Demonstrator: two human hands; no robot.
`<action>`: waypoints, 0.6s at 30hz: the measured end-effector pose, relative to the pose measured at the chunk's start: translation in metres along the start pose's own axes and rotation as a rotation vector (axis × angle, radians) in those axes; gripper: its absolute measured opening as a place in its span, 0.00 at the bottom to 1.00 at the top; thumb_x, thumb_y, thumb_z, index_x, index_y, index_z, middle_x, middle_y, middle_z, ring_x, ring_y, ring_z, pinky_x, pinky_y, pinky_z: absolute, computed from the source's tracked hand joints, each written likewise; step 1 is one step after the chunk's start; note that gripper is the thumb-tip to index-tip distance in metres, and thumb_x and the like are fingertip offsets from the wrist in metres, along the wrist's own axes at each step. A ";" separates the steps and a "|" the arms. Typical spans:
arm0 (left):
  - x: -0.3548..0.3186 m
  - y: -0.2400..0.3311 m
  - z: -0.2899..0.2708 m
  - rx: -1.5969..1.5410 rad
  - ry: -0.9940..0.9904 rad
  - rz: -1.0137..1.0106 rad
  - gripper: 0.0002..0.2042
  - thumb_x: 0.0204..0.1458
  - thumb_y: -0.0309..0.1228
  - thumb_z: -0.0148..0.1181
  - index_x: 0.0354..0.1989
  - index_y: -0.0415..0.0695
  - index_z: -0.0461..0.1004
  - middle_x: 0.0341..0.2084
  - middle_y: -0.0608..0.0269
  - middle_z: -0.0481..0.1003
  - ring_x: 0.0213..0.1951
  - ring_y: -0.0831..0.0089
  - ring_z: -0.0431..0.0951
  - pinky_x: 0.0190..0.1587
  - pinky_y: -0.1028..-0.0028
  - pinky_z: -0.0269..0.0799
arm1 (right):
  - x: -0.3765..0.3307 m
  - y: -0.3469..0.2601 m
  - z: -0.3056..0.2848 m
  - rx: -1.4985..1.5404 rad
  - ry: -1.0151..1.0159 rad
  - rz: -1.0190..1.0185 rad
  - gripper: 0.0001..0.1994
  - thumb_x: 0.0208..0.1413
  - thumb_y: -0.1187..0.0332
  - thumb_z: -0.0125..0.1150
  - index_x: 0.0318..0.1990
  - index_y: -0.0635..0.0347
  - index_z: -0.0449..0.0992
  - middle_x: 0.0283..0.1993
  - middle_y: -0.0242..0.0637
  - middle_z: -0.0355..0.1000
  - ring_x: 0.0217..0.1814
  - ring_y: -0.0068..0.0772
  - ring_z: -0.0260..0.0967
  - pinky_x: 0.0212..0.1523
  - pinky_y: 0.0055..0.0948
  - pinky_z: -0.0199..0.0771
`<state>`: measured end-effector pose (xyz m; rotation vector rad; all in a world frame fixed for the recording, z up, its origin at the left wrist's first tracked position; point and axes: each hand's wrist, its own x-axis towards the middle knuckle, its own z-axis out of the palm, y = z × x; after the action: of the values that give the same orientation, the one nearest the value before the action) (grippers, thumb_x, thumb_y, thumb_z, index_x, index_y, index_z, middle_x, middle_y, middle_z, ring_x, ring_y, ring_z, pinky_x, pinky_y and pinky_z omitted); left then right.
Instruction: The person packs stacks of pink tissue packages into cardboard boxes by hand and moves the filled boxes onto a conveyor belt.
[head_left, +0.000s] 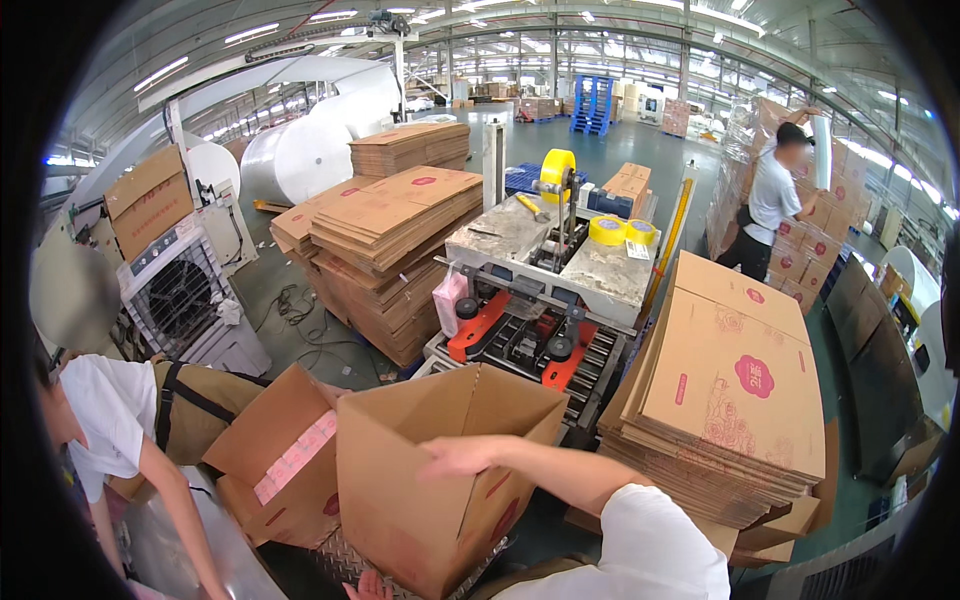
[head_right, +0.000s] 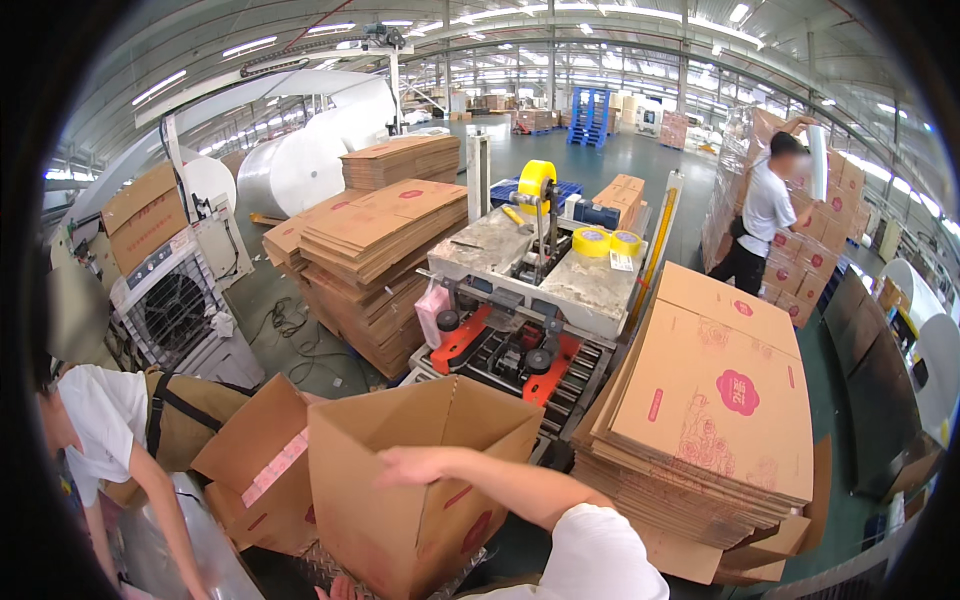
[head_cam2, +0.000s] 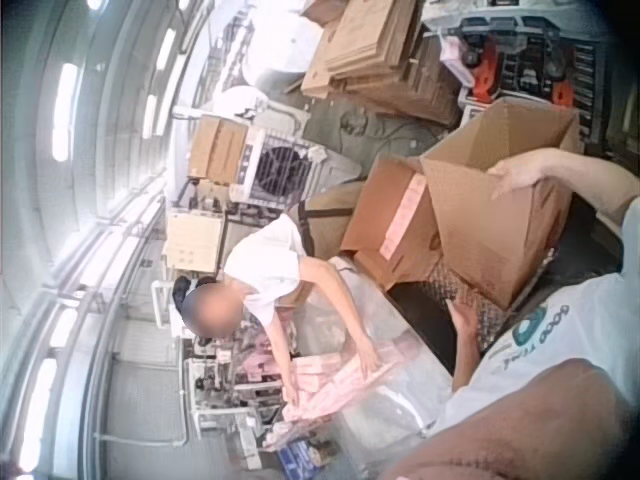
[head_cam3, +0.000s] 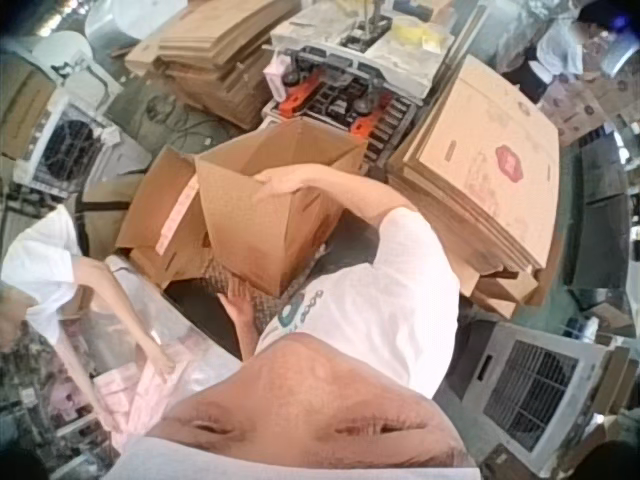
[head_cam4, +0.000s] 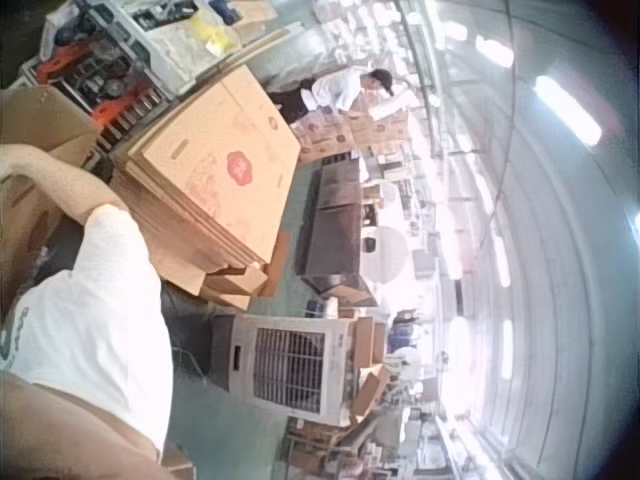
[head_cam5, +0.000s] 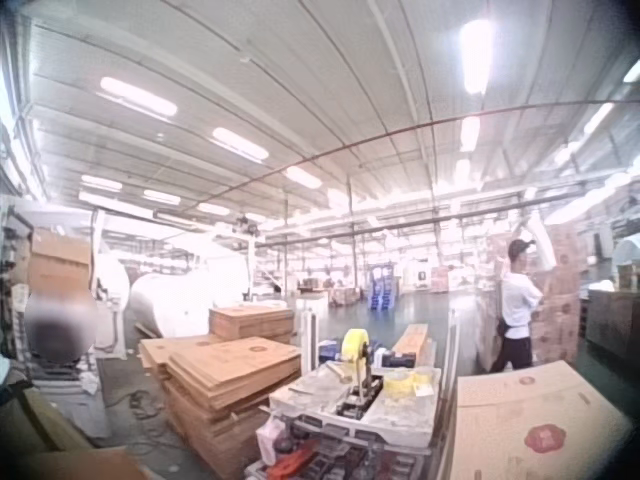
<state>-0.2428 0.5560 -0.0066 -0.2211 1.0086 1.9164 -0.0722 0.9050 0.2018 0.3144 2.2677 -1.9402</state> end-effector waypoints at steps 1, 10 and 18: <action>0.003 -0.004 -0.002 -0.058 -0.042 0.000 0.33 0.57 0.55 0.37 0.61 0.40 0.57 0.59 0.53 0.59 0.59 0.58 0.59 0.61 0.61 0.55 | 0.013 0.008 0.019 -0.074 -0.045 0.083 0.25 0.59 0.55 0.48 0.56 0.66 0.62 0.56 0.42 0.65 0.57 0.31 0.61 0.56 0.29 0.61; -0.061 0.049 0.024 0.888 0.222 0.273 0.29 0.59 0.47 0.41 0.60 0.35 0.57 0.56 0.47 0.62 0.56 0.57 0.62 0.58 0.66 0.57 | 0.001 0.051 0.033 -1.091 0.562 0.101 0.34 0.43 0.46 0.58 0.54 0.60 0.61 0.60 0.42 0.55 0.64 0.45 0.49 0.58 0.52 0.48; -0.098 0.059 0.044 0.904 0.351 0.100 0.27 0.58 0.42 0.44 0.59 0.34 0.58 0.55 0.46 0.64 0.54 0.56 0.64 0.57 0.67 0.59 | 0.016 0.149 -0.015 -0.714 0.494 0.399 0.15 0.46 0.63 0.50 0.38 0.63 0.71 0.36 0.51 0.74 0.40 0.51 0.72 0.41 0.43 0.72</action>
<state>-0.2247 0.5102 0.1058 0.0259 2.0381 1.3466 -0.0506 0.9429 0.0573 1.1213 2.7148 -0.8423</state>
